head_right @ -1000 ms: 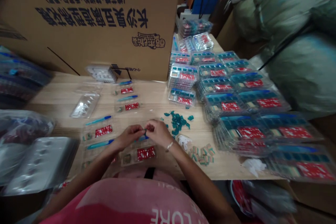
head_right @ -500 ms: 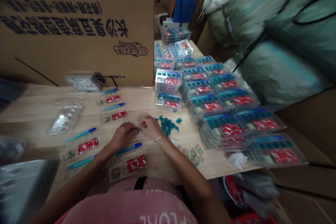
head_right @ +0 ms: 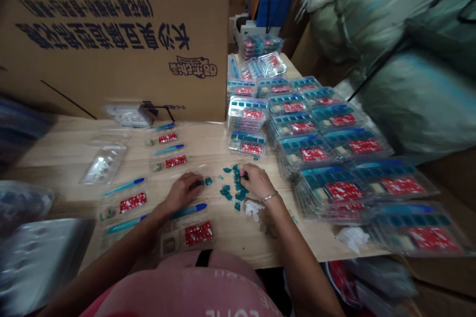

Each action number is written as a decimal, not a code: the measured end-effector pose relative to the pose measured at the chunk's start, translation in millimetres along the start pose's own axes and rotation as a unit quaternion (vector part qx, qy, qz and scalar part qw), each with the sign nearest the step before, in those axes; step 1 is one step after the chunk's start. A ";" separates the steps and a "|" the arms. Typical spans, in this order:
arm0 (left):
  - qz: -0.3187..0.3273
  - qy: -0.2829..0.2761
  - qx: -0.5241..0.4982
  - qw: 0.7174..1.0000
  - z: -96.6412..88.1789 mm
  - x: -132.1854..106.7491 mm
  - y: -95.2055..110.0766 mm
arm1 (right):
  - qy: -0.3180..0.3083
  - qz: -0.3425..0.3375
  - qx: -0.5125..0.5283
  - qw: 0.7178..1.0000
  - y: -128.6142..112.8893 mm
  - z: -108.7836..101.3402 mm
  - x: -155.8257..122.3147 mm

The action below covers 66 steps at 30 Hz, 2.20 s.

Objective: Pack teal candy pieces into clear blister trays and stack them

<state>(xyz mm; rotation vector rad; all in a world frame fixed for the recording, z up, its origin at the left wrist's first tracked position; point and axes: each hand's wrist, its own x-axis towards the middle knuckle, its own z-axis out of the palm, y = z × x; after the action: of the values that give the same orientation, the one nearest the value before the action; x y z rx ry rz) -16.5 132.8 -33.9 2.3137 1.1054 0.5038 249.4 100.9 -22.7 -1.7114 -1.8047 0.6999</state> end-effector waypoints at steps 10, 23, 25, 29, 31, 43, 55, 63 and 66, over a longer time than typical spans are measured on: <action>-0.017 -0.057 0.075 0.995 -0.6 10.5 7.1 | -0.047 0.112 0.498 0.858 -29.9 45.6 -7.2; -0.057 0.040 0.074 0.995 -12.3 -51.9 -15.9 | -0.079 -0.245 -0.005 0.966 -80.5 97.1 10.2; -0.043 0.046 0.064 0.996 -12.4 -50.7 -17.0 | -0.063 -0.243 -0.018 0.968 -77.5 98.9 8.5; -0.026 0.048 0.056 0.997 -15.3 -49.7 -21.5 | -0.037 -0.237 -0.031 0.970 -69.8 93.6 0.3; -0.019 0.046 0.065 0.997 -15.8 -49.5 -23.0 | -0.026 -0.247 -0.046 0.968 -68.6 87.3 -2.2; 0.039 0.020 0.000 0.999 -1.5 -19.5 6.0 | 0.051 0.009 -0.115 0.992 -4.1 14.1 21.4; -0.046 0.084 -0.140 0.986 -6.8 -13.3 21.9 | -0.023 -0.060 -0.139 0.988 -31.5 18.9 26.6; -0.149 0.072 -0.493 0.854 0.6 -1.3 58.0 | -0.033 -0.073 0.234 0.969 -63.4 20.7 -13.2; -0.132 0.025 -0.494 0.859 -7.9 -13.6 64.7 | -0.058 -0.068 0.270 0.959 -73.2 24.0 -26.2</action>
<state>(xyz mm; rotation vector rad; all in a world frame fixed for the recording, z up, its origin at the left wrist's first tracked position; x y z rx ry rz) 10.1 90.0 9.6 1.2358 0.8559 0.7883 181.5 70.9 10.5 -1.1933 -1.5893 1.1289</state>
